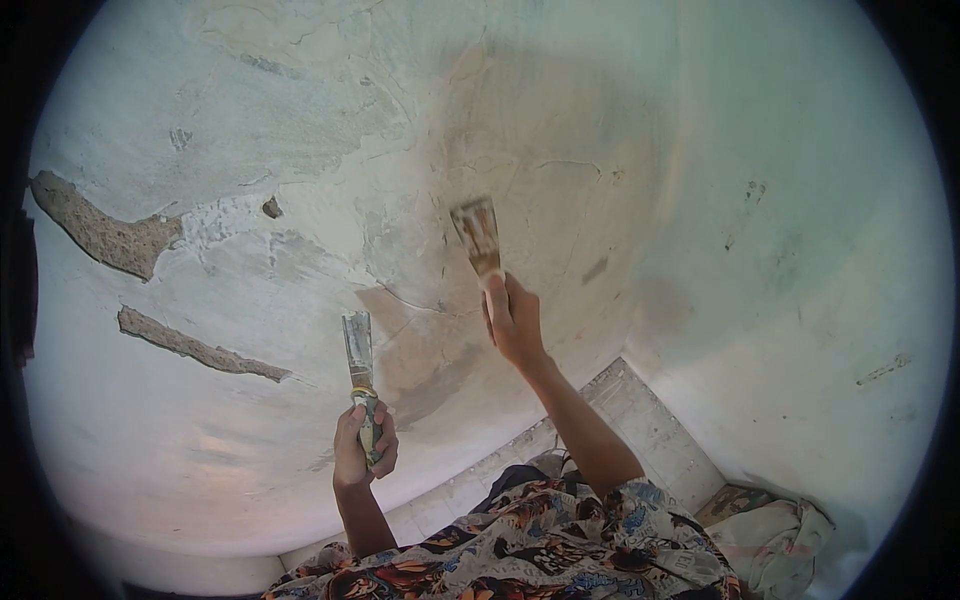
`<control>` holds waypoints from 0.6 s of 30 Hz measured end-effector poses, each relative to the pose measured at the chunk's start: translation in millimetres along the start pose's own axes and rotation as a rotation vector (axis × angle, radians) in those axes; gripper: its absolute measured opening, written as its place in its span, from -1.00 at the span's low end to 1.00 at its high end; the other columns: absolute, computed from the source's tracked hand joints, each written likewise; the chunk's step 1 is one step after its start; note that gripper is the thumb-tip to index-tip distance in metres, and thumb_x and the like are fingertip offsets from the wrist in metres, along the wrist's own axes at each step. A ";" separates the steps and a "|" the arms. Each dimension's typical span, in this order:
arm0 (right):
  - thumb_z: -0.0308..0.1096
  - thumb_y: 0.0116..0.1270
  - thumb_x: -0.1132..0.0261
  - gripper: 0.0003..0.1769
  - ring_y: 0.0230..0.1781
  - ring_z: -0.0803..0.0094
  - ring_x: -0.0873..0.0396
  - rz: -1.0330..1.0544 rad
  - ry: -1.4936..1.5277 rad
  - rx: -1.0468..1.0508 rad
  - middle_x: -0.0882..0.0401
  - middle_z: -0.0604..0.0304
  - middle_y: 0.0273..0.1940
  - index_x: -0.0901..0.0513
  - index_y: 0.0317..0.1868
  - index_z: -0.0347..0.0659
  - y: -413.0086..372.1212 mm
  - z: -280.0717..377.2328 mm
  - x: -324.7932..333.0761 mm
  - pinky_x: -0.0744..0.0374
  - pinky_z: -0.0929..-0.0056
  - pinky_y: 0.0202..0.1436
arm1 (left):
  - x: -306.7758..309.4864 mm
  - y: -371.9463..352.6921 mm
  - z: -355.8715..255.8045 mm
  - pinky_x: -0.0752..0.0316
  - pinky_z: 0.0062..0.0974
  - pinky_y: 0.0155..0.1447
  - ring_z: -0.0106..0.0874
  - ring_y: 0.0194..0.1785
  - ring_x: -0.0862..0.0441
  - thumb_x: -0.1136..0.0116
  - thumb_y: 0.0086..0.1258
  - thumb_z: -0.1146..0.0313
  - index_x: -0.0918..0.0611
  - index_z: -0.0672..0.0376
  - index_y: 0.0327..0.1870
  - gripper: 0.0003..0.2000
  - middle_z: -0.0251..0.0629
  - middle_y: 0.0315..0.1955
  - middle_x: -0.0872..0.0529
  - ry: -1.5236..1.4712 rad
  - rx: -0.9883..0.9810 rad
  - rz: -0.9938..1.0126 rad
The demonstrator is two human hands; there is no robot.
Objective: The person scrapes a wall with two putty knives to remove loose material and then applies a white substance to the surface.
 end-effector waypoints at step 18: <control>0.00 0.56 0.09 -0.46 -0.85 0.64 -0.22 0.035 -0.136 0.010 -0.32 0.33 -0.72 -0.44 -0.47 -0.26 26.4 58.5 3.7 -0.19 0.57 -0.80 | 3.0 6.1 -4.7 -0.03 -0.59 -0.89 -0.55 -0.91 -0.19 0.10 0.50 -0.02 -0.36 0.20 -0.30 -0.60 -0.34 -0.75 -0.29 -0.031 0.016 0.023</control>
Point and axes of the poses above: each hand's wrist, its own y-axis towards the middle knuckle, its own x-axis out of the back of the hand, z = x × y, the point moved 2 cm from there along y, towards the middle knuckle
